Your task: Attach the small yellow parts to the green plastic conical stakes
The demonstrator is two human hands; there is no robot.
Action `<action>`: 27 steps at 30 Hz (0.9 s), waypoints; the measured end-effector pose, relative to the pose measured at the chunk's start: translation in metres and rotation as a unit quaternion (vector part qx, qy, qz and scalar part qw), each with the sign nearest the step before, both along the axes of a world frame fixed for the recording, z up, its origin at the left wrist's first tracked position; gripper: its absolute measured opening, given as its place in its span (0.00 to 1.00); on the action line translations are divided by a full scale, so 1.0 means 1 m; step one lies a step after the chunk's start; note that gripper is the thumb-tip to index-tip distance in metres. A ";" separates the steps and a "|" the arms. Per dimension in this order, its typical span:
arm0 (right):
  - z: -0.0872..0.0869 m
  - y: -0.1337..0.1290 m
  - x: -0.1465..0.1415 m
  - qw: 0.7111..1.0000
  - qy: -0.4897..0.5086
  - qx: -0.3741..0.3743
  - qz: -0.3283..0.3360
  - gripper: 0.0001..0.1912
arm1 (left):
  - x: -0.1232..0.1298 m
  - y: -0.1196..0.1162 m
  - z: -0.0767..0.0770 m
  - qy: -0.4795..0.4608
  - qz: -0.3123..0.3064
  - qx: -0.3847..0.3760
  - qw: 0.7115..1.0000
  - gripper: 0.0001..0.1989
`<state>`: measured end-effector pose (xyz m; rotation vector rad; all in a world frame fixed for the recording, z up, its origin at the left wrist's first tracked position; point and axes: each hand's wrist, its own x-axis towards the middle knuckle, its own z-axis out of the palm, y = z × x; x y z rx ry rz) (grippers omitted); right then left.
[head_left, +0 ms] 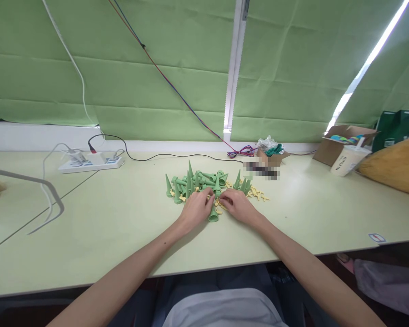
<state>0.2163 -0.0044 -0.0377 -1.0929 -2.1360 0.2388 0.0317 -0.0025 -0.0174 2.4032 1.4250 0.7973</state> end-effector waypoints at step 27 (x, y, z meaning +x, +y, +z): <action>0.013 -0.015 -0.005 0.994 0.094 -0.047 0.027 0.06 | 0.004 -0.001 0.001 -0.061 -0.097 0.017 0.993 0.09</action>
